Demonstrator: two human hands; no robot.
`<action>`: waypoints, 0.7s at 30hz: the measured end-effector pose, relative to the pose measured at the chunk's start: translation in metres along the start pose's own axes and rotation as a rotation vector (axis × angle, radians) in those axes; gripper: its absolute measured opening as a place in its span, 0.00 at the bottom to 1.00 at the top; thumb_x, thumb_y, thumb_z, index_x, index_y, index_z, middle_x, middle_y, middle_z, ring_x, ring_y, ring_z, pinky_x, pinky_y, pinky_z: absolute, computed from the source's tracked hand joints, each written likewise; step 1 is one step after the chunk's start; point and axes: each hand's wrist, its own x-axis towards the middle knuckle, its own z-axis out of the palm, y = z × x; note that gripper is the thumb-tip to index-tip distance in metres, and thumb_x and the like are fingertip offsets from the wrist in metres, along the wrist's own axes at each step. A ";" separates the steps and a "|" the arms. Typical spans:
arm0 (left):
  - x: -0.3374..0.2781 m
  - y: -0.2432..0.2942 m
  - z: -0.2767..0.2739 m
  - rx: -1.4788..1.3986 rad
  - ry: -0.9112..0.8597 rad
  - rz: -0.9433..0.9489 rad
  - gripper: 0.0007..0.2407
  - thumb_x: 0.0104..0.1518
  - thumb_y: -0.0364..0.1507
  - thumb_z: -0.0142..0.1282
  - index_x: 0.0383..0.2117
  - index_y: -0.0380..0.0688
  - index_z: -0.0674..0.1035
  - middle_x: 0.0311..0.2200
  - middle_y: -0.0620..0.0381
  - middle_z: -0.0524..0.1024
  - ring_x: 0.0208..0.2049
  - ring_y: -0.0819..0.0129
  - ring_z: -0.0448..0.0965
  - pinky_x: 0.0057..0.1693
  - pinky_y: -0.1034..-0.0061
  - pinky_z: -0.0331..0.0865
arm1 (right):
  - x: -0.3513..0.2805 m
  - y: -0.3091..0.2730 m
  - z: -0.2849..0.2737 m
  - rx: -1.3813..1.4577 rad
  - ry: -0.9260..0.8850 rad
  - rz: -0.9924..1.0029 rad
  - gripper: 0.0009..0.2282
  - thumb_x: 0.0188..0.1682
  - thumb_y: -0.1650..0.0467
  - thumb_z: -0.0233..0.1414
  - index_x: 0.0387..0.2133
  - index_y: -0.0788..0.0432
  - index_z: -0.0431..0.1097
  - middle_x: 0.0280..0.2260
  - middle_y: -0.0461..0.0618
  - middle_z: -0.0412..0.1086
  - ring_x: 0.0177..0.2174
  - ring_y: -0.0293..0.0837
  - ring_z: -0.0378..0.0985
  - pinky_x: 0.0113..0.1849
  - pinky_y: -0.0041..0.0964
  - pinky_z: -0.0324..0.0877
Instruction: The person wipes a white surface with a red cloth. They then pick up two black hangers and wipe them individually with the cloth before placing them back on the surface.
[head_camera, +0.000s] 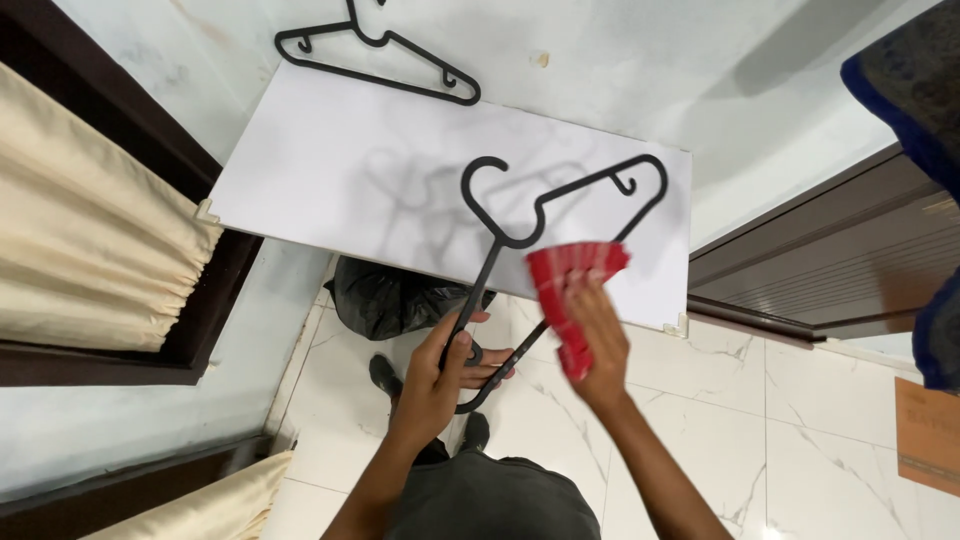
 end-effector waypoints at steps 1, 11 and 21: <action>-0.003 0.002 0.000 -0.001 0.003 -0.003 0.21 0.69 0.40 0.37 0.58 0.36 0.68 0.38 0.39 0.86 0.39 0.55 0.90 0.43 0.70 0.84 | 0.008 0.004 -0.007 0.002 -0.003 0.001 0.18 0.51 0.79 0.56 0.56 0.64 0.68 0.60 0.57 0.68 0.64 0.57 0.64 0.66 0.58 0.60; -0.005 0.004 0.001 -0.056 -0.019 -0.022 0.21 0.68 0.40 0.36 0.58 0.35 0.67 0.38 0.38 0.86 0.37 0.55 0.90 0.43 0.69 0.84 | 0.000 0.003 -0.013 -0.006 0.052 -0.065 0.20 0.52 0.74 0.57 0.59 0.60 0.66 0.60 0.55 0.66 0.65 0.55 0.62 0.66 0.60 0.58; -0.010 0.004 -0.001 -0.051 -0.043 -0.017 0.22 0.68 0.41 0.35 0.56 0.35 0.68 0.36 0.39 0.86 0.37 0.55 0.90 0.42 0.69 0.85 | -0.036 -0.035 -0.011 -0.024 0.005 -0.132 0.17 0.56 0.68 0.57 0.58 0.54 0.67 0.63 0.46 0.64 0.65 0.50 0.62 0.66 0.55 0.58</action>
